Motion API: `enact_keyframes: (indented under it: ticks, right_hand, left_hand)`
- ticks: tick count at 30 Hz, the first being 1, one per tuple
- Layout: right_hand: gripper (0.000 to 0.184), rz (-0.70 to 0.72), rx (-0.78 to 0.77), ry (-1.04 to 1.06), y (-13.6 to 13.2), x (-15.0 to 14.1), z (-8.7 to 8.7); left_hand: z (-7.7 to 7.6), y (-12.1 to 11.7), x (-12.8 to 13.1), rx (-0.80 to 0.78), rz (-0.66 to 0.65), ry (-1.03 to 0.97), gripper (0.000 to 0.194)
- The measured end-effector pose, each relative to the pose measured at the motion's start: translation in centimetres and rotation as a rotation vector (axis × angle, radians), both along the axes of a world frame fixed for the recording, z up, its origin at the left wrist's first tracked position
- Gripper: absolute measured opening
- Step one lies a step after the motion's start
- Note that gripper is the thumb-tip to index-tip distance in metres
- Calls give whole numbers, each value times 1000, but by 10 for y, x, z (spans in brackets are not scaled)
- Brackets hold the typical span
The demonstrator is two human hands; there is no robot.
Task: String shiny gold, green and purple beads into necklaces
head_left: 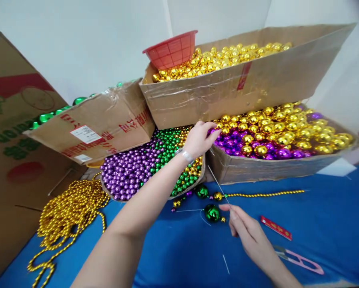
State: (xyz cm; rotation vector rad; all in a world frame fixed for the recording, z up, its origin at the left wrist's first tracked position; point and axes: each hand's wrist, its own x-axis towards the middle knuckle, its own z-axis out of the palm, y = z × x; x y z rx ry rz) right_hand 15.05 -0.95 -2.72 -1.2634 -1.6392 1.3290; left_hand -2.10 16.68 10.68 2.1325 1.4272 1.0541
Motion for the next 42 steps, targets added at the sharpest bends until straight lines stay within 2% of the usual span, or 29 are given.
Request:
enact_keyframes:
  ticks: [2, 5, 7, 10, 13, 17, 20, 24, 27, 31, 34, 37, 39, 42]
  right_hand:
    - [40, 27, 63, -56, -6, 0, -1]
    - [38, 74, 158, -129, -15, -4, -2]
    - [35, 88, 265, -179, -19, -9, -3]
    - [29, 103, 459, -219, -23, -14, -6]
    - [28, 143, 552, -252, -26, -17, -11]
    - [28, 143, 575, -279, -28, -16, -14]
    - [28, 121, 587, -279, -27, -13, -13]
    - [29, 137, 606, -291, -25, -9, -12]
    - [29, 150, 614, -318, -25, -8, -13]
    - [29, 175, 637, -370, -25, -4, -16]
    - [30, 190, 724, -430, -23, 1, -21]
    - [33, 170, 851, -494, -19, 3, -26]
    - [35, 164, 882, -510, -17, 1, -28]
    - [33, 175, 837, -442, -14, -5, -29]
  left_hand:
    - [-5, -44, -22, -165, -91, -437, 28]
    - [-28, -101, -50, -467, -79, -1001, 22]
    - [-47, -126, -62, -592, -19, -1206, 22]
    - [-67, -144, -68, -640, 51, -1327, 26]
    - [-74, -151, -68, -622, 79, -1360, 27]
    - [-74, -156, -68, -613, 69, -1324, 26]
    - [-73, -158, -71, -566, 36, -1132, 33]
    - [-73, -161, -77, -410, 12, -858, 39]
    - [-73, -163, -81, -383, -5, -760, 33]
    - [-74, -164, -89, -410, -8, -687, 37]
    - [-70, -164, -96, -391, -53, -580, 37]
    - [-66, -163, -97, -347, -151, -447, 36]
    - [-69, -163, -93, -395, -213, -482, 41]
    - [-79, -166, -81, -472, -222, -689, 50]
